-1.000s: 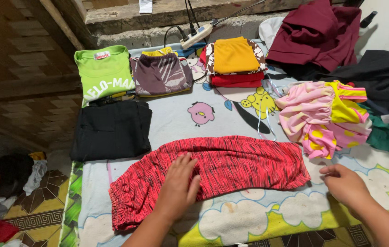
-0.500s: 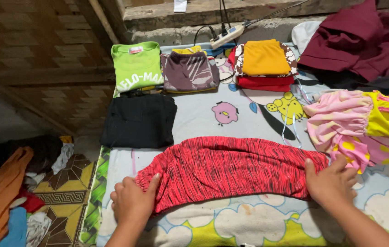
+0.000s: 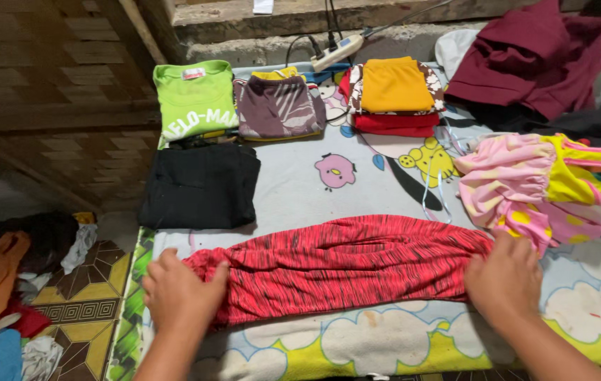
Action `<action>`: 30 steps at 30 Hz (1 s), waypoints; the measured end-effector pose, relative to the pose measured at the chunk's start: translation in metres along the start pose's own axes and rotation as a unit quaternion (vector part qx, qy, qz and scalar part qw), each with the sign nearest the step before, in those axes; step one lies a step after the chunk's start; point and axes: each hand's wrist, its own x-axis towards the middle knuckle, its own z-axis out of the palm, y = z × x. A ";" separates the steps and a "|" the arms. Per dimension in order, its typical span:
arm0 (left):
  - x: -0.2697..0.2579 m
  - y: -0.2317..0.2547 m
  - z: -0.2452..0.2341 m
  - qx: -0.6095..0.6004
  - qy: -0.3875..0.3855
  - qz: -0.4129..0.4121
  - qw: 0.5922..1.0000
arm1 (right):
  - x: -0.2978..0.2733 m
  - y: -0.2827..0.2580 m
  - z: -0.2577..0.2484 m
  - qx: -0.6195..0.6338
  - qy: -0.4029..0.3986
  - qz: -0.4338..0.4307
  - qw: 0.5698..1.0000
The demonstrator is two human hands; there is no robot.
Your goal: The person folds several pieces of clothing on a bed. They fold a yellow garment, a mustard-colored top, and a pair of red patterned pants, placing each folded item into a neat stack.
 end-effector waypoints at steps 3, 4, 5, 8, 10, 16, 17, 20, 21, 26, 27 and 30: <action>-0.014 0.042 0.009 -0.025 0.029 0.198 0.979 | 0.015 -0.039 -0.005 0.139 -0.060 -0.062 0.986; -0.015 0.054 0.014 -0.094 -0.006 0.281 0.955 | 0.020 -0.054 -0.005 0.205 -0.091 -0.101 0.969; -0.017 0.063 0.019 -0.103 -0.041 0.336 0.935 | 0.024 -0.067 -0.005 0.253 -0.100 -0.181 0.945; -0.013 0.076 0.028 -0.071 -0.147 0.374 0.913 | 0.031 -0.095 -0.003 0.274 -0.176 -0.313 0.892; -0.004 0.080 0.033 -0.060 -0.175 0.378 0.907 | 0.039 -0.105 -0.002 0.247 -0.219 -0.336 0.882; 0.018 0.089 0.045 -0.105 -0.203 0.352 0.907 | 0.054 -0.120 0.005 0.277 -0.300 -0.231 0.883; 0.023 0.092 0.046 -0.124 -0.207 0.314 0.918 | 0.057 -0.121 0.006 0.292 -0.310 -0.198 0.883; 0.033 0.097 0.048 -0.142 -0.209 0.255 0.933 | 0.060 -0.120 0.009 0.295 -0.330 -0.184 0.878; 0.037 0.099 0.048 -0.141 -0.207 0.246 0.936 | 0.062 -0.120 0.011 0.289 -0.334 -0.194 0.876; 0.056 0.102 0.058 -0.103 -0.207 0.279 0.932 | 0.075 -0.105 0.026 0.215 -0.349 -0.255 0.876; 0.059 0.102 0.063 -0.081 -0.192 0.276 0.938 | 0.080 -0.098 0.030 0.185 -0.345 -0.260 0.882; 0.058 0.101 0.081 -0.059 -0.037 0.338 0.939 | 0.092 -0.076 0.042 0.166 -0.300 -0.261 0.902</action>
